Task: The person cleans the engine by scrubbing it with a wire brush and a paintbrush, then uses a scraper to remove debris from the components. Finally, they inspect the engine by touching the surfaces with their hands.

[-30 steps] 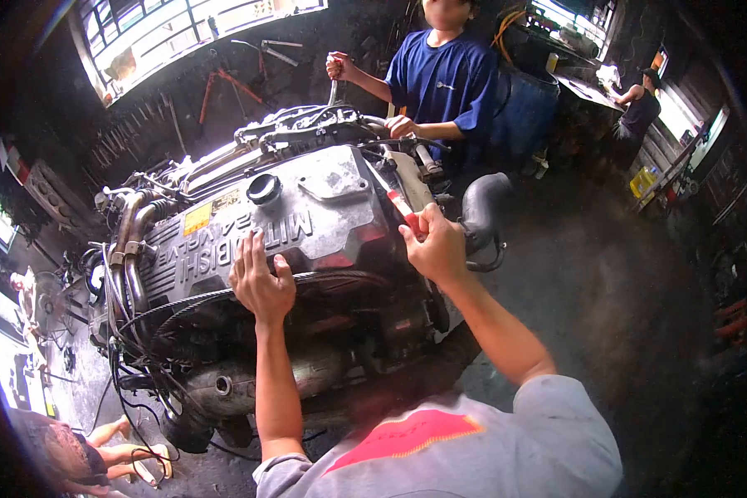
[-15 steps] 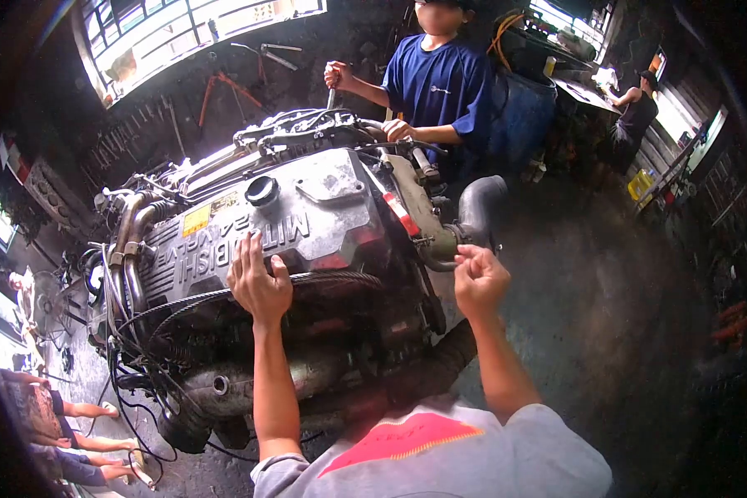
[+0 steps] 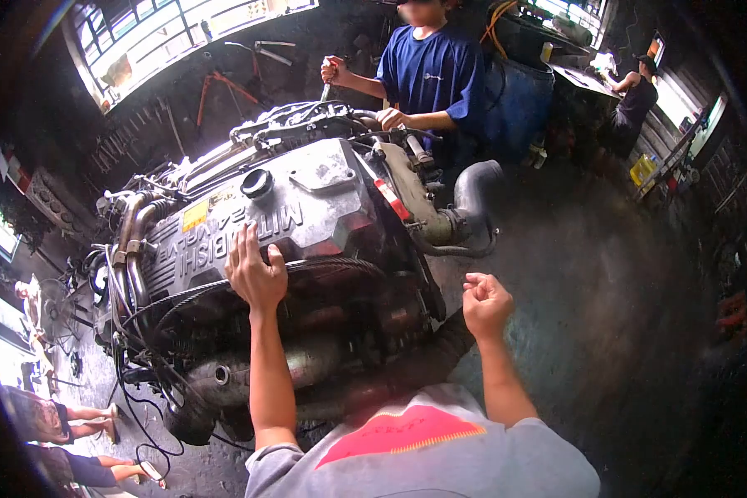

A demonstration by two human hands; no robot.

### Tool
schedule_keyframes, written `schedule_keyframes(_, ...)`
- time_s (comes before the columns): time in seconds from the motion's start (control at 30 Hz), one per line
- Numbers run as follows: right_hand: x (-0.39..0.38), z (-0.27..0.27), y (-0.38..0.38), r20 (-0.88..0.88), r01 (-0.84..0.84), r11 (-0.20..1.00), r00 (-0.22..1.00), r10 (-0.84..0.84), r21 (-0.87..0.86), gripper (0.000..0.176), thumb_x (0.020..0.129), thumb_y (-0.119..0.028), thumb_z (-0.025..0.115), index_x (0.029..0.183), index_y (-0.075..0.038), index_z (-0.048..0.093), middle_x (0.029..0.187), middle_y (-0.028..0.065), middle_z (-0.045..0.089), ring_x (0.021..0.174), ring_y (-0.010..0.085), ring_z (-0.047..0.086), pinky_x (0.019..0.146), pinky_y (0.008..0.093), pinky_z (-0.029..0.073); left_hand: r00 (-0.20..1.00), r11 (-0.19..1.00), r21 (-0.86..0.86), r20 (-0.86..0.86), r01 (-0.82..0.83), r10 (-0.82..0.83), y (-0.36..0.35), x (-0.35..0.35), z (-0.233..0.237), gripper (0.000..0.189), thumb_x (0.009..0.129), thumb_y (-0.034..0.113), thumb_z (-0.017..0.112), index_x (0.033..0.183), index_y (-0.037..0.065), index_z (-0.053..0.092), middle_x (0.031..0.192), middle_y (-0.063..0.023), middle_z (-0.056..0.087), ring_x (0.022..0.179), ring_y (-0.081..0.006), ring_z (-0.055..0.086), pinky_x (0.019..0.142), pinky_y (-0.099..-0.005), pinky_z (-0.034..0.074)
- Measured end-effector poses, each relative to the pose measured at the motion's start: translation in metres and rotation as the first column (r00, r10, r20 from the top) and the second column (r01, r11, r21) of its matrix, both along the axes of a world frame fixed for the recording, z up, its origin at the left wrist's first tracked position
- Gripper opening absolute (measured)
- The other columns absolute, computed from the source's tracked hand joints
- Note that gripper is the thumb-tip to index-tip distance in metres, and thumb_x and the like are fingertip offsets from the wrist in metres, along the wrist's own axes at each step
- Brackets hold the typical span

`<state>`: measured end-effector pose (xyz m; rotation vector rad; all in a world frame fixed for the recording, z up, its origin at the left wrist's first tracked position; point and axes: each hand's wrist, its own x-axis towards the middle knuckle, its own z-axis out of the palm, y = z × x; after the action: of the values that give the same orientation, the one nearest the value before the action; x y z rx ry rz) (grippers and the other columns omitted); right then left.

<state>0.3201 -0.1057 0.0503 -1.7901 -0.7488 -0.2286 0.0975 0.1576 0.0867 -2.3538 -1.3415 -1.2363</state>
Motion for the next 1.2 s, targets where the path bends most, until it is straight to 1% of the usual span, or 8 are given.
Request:
schedule_keyframes(0.37,-0.005,0.001,-0.022,-0.049,-0.009,0.996,0.999,0.013,0.086,0.015,0.065,0.007,0.054,0.077,0.003,0.06,0.05,0.0009,0.045,0.049,0.0104,0.053,0.061,0.0277,0.051,0.999,0.999,-0.047,-0.033,-0.002,0.001,-0.003,-0.004,0.006,0.052,0.068,0.022,0.054,0.116,0.006,0.05,0.122,-0.0129,0.049,0.118,-0.0275,0.041,0.095,-0.0407,0.03)
schedule_keyframes(0.47,-0.002,-0.006,-0.032,-0.076,0.024,0.986,0.997,-0.012,0.165,0.008,0.066,0.007,0.053,0.063,0.001,0.048,0.065,0.0099,0.059,0.058,0.0133,0.059,0.062,0.0293,0.051,0.999,0.993,-0.112,-0.028,0.02,-0.024,-0.003,-0.006,0.006,0.056,0.067,0.023,0.053,0.121,0.007,0.046,0.127,-0.0148,0.044,0.123,-0.0282,0.034,0.099,-0.0434,0.022)
schedule_keyframes(0.57,0.005,-0.023,-0.045,-0.094,0.046,0.98,0.995,-0.028,0.193,0.016,0.067,0.006,0.054,0.059,-0.001,0.041,0.078,0.0138,0.063,0.062,0.0144,0.061,0.06,0.0288,0.051,0.996,0.991,-0.129,-0.081,-0.032,0.022,-0.003,-0.007,0.008,0.06,0.067,0.023,0.053,0.124,0.006,0.043,0.13,-0.0151,0.04,0.126,-0.029,0.03,0.101,-0.0453,0.02)
schedule_keyframes(0.7,0.006,-0.024,-0.062,-0.199,0.079,0.992,0.978,-0.058,0.098,0.019,0.068,0.005,0.054,0.058,-0.002,0.039,0.08,0.0167,0.063,0.065,0.0173,0.062,0.056,0.0279,0.049,0.994,0.984,-0.176,-0.11,-0.022,0.003,-0.006,-0.011,0.011,0.068,0.067,0.024,0.052,0.13,0.005,0.034,0.133,-0.0165,0.036,0.128,-0.0301,0.025,0.103,-0.0445,0.016)
schedule_keyframes(0.87,0.02,-0.038,-0.052,-0.089,-0.002,0.99,0.996,0.015,0.142,0.019,0.068,0.005,0.054,0.058,-0.002,0.04,0.057,0.0075,0.049,0.065,0.0178,0.061,0.063,0.0309,0.051,0.998,0.975,-0.224,-0.065,-0.013,-0.001,-0.028,-0.027,0.004,0.069,0.069,0.019,0.05,0.133,0.004,0.027,0.135,-0.0206,0.029,0.13,-0.0352,0.017,0.104,-0.051,0.012)
schedule_keyframes(1.0,0.041,-0.023,-0.045,-0.142,-0.078,0.996,0.986,0.084,0.044,0.019,0.068,0.006,0.054,0.058,-0.002,0.04,0.052,0.0056,0.042,0.068,0.018,0.062,0.063,0.0315,0.051,0.996,0.944,-0.321,-0.05,-0.08,0.068,-0.043,-0.034,0.0,0.073,0.068,0.017,0.05,0.135,0.005,0.022,0.139,-0.0202,0.022,0.132,-0.0356,0.01,0.102,-0.0558,0.007)
schedule_keyframes(1.1,0.062,-0.019,-0.038,-0.11,-0.144,0.964,0.979,0.172,0.223,0.019,0.067,0.007,0.053,0.058,-0.003,0.04,0.053,0.0059,0.046,0.067,0.0168,0.062,0.06,0.0299,0.049,0.992,0.941,-0.314,-0.044,-0.128,0.12,-0.055,-0.035,0.0,0.074,0.068,0.016,0.049,0.136,0.006,0.02,0.141,-0.0189,0.018,0.133,-0.0349,0.006,0.103,-0.0558,0.006)
schedule_keyframes(1.2,0.084,-0.027,-0.038,-0.116,-0.171,0.957,0.972,0.202,0.235,0.019,0.068,0.006,0.053,0.058,-0.003,0.04,0.057,0.0072,0.052,0.067,0.0169,0.062,0.058,0.0289,0.049,0.984,0.949,-0.262,-0.054,-0.177,0.169,-0.067,-0.036,-0.004,0.077,0.066,0.014,0.049,0.136,0.006,0.018,0.142,-0.0179,0.014,0.133,-0.0355,0.002,0.102,-0.0574,0.004)
